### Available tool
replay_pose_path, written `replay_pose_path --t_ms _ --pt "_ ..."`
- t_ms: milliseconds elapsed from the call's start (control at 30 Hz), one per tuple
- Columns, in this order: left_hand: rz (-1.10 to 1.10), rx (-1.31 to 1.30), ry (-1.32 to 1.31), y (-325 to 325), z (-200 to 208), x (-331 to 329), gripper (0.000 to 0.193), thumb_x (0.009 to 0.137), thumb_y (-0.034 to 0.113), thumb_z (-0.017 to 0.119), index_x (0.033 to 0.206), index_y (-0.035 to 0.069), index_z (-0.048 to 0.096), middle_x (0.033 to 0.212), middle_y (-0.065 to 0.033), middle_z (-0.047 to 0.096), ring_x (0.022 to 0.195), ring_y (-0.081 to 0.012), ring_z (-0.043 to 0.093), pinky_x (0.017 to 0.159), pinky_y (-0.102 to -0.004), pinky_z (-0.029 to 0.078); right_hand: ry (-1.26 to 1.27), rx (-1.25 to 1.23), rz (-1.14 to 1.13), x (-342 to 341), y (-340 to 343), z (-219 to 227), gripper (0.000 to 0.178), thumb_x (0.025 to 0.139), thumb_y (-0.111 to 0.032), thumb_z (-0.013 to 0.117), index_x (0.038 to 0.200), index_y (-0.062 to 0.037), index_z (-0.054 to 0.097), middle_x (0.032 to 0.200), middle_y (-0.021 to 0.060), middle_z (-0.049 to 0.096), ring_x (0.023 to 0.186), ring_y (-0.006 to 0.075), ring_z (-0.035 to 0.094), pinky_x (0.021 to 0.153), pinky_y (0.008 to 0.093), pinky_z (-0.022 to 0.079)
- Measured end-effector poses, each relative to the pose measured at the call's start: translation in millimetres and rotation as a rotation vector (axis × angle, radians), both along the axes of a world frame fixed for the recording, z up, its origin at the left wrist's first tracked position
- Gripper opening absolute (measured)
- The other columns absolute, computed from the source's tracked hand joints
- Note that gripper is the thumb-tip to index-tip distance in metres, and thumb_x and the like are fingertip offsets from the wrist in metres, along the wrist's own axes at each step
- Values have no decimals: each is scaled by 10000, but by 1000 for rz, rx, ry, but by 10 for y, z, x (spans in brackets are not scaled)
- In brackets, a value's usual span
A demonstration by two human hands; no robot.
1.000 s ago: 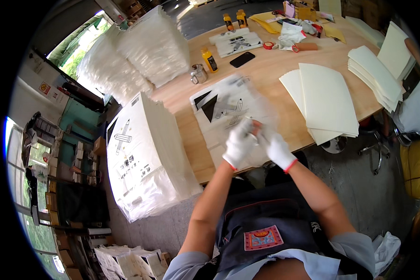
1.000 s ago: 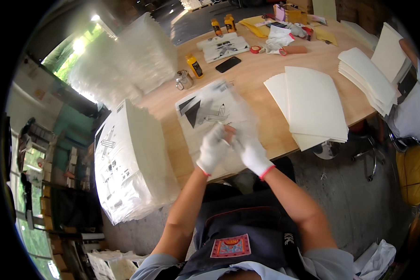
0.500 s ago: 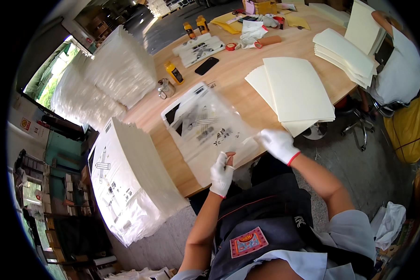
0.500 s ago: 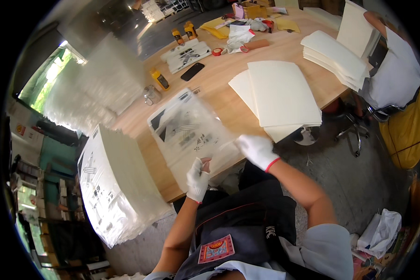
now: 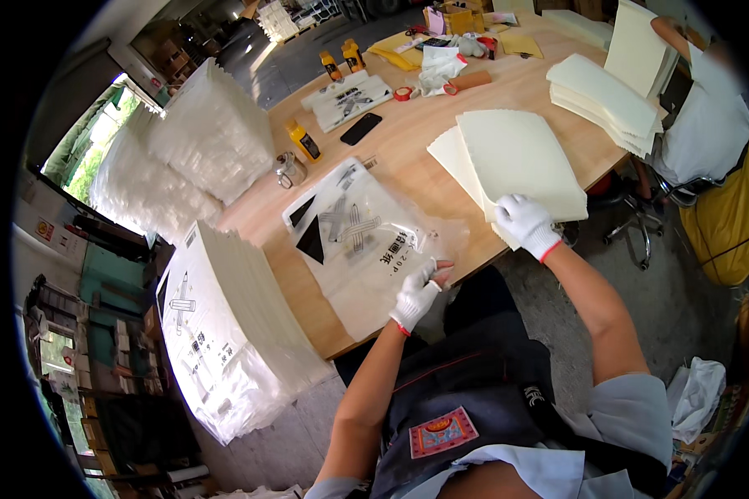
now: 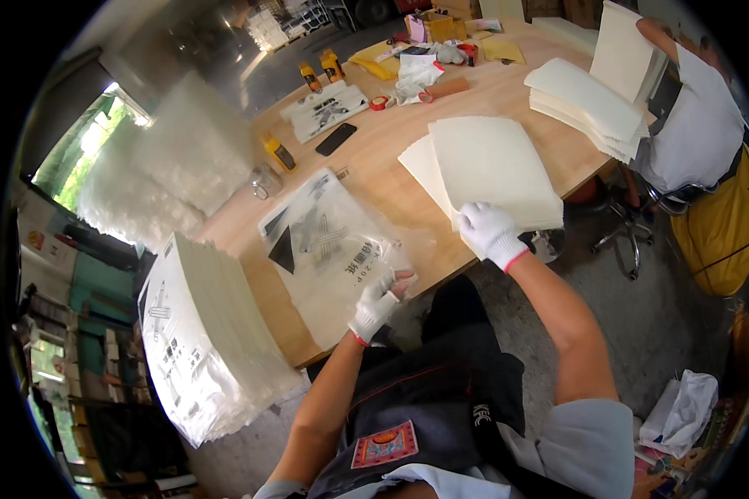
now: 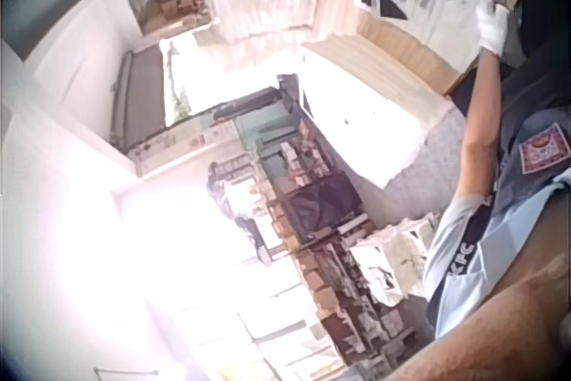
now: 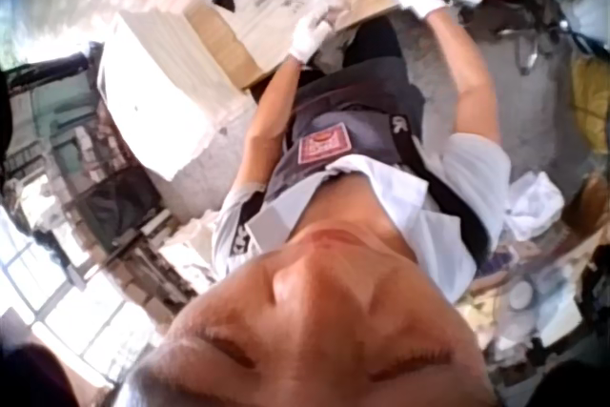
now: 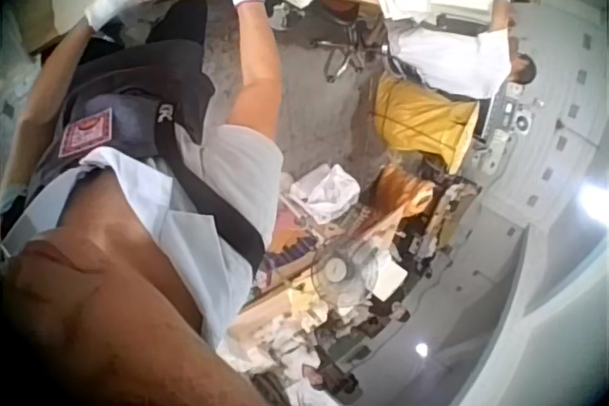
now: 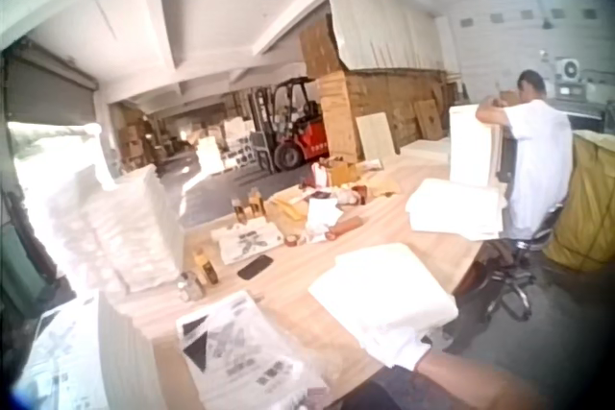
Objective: The person repeatedly picks up stacks of white paper and places them into clear plastic packaging bags. They fold the top of the bags to seal the contents and place the finished packages onto a growing pile on the table.
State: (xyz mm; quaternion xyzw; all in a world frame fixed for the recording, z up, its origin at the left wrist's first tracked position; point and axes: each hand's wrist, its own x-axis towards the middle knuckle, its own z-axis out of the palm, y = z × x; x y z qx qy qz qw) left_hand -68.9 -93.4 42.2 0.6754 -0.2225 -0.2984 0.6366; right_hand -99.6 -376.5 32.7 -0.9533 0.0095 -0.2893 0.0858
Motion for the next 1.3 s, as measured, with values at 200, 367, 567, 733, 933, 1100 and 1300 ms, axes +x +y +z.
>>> replay_pose_path --t_ms 200,367,567,733,933,1100,1300 --pt "69 -107 552 -244 -123 109 445 921 266 547 1262 -17 503 1136 -97 598 926 -150 569 800 -287 473 138 219 397 -916 1136 754 162 780 -221 692 881 -132 601 887 46 622 792 257 616 716 375 486" --pt "111 224 163 152 50 228 379 871 92 536 1228 -34 536 1064 -100 638 926 -201 606 775 -339 506 -86 473 -117 -1117 924 401 307 815 -292 696 1021 -77 622 1253 205 509 1230 361 445 1030 403 356" --pt "26 753 -332 139 237 52 524 831 230 544 1292 -12 479 986 -221 664 908 -328 648 801 -387 499 315 1643 192 -974 575 -383 376 882 -290 637 1128 -8 606 1057 76 644 1009 145 577 920 288 422" --pt "-195 962 -537 -407 494 -681 803 790 308 587 1445 41 208 1287 -282 490 1010 -388 609 830 -408 500 430 1100 90 -753 1071 22 542 868 -493 569 1216 -78 578 1097 175 641 1030 269 602 905 332 437" --pt "-83 497 -703 -79 115 -434 630 835 266 605 1378 45 375 1179 -241 576 909 -303 648 774 -393 510 306 775 8 -896 985 233 350 862 -362 604 799 -18 587 711 191 567 665 381 571 571 422 413" --pt "371 82 -11 677 857 317 270 930 149 534 1174 45 581 970 -57 656 620 -67 516 549 -219 430 169 212 254 -1045 918 1190 238 764 -275 665 671 -86 554 626 108 510 555 289 540 506 388 432" --pt "544 -426 19 1028 1559 425 338 933 176 535 1246 50 542 991 -56 632 726 -107 568 665 -224 464 156 -273 475 -889 984 1364 163 711 -257 674 710 -140 561 828 24 605 612 167 563 490 328 462"
